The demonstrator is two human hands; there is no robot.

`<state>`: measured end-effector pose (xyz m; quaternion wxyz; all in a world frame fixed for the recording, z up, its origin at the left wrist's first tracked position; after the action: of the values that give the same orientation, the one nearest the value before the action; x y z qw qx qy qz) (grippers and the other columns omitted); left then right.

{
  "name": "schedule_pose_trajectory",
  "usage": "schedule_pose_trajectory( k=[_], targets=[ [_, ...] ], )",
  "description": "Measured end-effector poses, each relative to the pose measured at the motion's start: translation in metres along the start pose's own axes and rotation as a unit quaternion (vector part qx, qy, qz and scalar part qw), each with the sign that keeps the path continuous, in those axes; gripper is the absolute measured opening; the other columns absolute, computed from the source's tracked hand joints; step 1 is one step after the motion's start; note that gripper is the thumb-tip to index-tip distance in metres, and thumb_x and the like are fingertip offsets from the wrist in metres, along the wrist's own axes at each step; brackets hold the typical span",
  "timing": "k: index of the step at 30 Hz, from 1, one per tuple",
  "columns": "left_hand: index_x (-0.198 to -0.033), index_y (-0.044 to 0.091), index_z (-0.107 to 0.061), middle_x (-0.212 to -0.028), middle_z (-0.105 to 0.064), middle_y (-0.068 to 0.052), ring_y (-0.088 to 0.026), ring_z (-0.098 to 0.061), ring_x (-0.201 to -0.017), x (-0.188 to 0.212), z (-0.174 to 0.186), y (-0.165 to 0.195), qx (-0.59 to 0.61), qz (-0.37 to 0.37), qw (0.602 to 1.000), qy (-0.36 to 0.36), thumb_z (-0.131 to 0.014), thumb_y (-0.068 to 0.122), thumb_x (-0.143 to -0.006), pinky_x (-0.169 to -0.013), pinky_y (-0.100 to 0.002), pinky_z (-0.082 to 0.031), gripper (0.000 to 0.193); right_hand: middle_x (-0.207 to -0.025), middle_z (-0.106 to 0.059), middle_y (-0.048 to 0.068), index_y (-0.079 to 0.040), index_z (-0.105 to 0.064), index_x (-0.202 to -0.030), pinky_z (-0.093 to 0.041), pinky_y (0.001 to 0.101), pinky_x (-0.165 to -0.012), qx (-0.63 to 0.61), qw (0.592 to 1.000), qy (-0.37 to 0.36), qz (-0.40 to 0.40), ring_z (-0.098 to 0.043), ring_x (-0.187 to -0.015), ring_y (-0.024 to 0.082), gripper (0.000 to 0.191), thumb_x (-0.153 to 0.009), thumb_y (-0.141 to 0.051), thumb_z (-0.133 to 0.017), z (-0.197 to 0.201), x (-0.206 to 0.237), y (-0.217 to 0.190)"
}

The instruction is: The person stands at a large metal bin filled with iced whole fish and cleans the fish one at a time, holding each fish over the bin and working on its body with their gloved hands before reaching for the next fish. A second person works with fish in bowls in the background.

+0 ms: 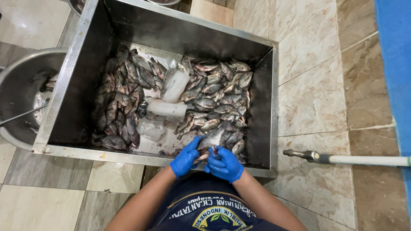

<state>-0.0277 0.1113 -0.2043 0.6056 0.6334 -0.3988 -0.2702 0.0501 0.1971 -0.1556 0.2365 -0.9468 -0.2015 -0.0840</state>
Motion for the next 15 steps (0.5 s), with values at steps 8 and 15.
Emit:
schedule_pose_trajectory(
  k=[8, 15],
  targets=[
    [-0.159, -0.002, -0.022, -0.15, -0.05, -0.016, -0.02, -0.052, -0.133, -0.013, -0.014, 0.013, 0.049, -0.027, 0.998, -0.01, -0.043, 0.018, -0.089, -0.107, -0.029, -0.044, 0.075, -0.048, -0.041, -0.007, -0.013, -0.061, -0.091, -0.049, 0.0316, -0.07, -0.129, 0.982, 0.017, 0.138, -0.039, -0.037, 0.008, 0.026, -0.104, -0.025, -0.042, 0.008, 0.009, -0.038],
    [-0.149, -0.002, -0.039, -0.139, -0.057, -0.017, -0.022, -0.058, -0.119, -0.012, 0.019, -0.011, 0.132, 0.014, 0.99, 0.051, -0.054, 0.01, -0.084, -0.097, -0.032, -0.051, 0.067, -0.053, -0.04, -0.004, -0.008, -0.068, -0.097, -0.051, 0.0366, -0.089, -0.108, 0.954, 0.013, 0.28, -0.038, -0.042, 0.01, 0.024, -0.1, -0.02, -0.048, 0.049, 0.054, -0.142]
  ],
)
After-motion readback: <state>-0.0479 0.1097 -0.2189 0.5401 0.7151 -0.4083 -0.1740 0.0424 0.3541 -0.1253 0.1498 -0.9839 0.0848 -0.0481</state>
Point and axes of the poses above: each hand's wrist, its own x-axis away from the middle knuckle, its own z-axis out of the back of the hand, y = z × x, the point moved 8 cm from there along -x, towards the middle knuckle
